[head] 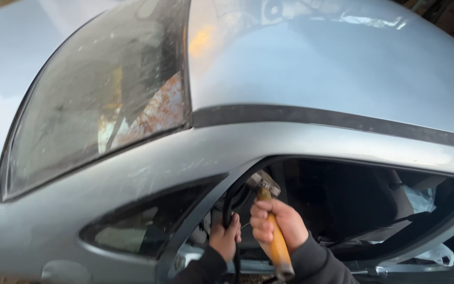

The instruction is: Hammering a rubber door seal into the frame of a car to secure it.

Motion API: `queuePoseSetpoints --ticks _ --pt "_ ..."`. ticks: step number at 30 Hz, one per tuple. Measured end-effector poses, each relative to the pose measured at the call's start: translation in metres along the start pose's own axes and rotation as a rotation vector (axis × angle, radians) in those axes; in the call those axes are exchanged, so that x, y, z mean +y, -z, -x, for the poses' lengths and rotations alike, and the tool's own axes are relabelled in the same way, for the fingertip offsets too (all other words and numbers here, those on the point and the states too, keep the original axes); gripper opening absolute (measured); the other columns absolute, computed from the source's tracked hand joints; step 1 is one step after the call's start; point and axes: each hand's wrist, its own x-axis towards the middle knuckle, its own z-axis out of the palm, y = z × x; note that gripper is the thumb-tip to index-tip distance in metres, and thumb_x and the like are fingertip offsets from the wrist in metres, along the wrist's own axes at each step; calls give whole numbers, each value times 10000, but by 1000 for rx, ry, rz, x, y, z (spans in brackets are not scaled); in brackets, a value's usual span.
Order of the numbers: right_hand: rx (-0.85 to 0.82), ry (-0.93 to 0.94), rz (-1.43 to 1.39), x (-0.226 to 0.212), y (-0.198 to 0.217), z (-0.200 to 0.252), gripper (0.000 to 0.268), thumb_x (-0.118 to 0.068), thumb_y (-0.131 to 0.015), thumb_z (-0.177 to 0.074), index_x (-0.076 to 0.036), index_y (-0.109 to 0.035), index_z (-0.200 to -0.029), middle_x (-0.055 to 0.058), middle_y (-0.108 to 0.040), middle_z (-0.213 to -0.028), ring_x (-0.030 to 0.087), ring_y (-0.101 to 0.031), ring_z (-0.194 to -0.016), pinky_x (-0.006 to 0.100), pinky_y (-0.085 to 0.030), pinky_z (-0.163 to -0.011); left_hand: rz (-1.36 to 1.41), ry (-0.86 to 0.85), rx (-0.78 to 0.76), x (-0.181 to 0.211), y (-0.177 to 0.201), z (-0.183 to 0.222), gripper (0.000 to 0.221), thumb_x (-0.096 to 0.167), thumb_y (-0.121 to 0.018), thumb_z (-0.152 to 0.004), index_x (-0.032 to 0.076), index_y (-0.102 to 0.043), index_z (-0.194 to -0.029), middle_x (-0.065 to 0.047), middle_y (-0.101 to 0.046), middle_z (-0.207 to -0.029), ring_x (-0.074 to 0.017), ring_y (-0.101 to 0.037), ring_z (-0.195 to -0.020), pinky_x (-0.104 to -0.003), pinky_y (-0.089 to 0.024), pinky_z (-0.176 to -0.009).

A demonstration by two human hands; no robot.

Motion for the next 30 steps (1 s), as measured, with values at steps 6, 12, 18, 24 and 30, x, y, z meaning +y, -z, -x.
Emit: queuePoseSetpoints --ticks 6,12,18,24,30 --pt "18 92 -126 -10 -12 10 273 -165 -472 -993 -64 -447 -741 7 -442 -637 105 -413 -476 255 -393 -420 -468 -93 342 25 -5 11 325 369 -540 -1002 53 -613 -1024 -100 -658 -774 -269 -642 -692 -413 -495 -640" --pt "100 133 -25 -16 -8 9 274 -181 -498 -988 -77 -444 -740 12 -407 -572 127 -411 -445 265 -398 -431 -632 41 220 37 -30 21 366 412 -530 -1007 61 -632 -1030 -150 -702 -826 -349 -692 -771 -464 -515 -703" --pt "226 184 202 -12 -33 20 190 -149 -485 -924 -87 -470 -746 32 -435 -563 155 -403 -411 302 -373 -390 -688 -50 211 31 -30 21 395 402 -528 -1014 30 -646 -945 -182 -685 -818 -377 -671 -796 -472 -499 -712" --pt "51 150 -7 -21 -23 25 198 -149 -484 -949 -72 -499 -768 14 -438 -585 123 -411 -435 265 -390 -397 -677 -19 195 33 -30 16 375 394 -529 -1012 35 -627 -973 -171 -689 -818 -365 -675 -777 -466 -500 -705" --pt "-66 42 -163 -31 15 8 240 -141 -490 -994 -89 -424 -769 -1 -424 -613 116 -413 -464 264 -403 -427 -648 -22 246 23 -13 20 332 375 -528 -1007 52 -603 -1028 -121 -682 -782 -303 -679 -723 -433 -512 -673"
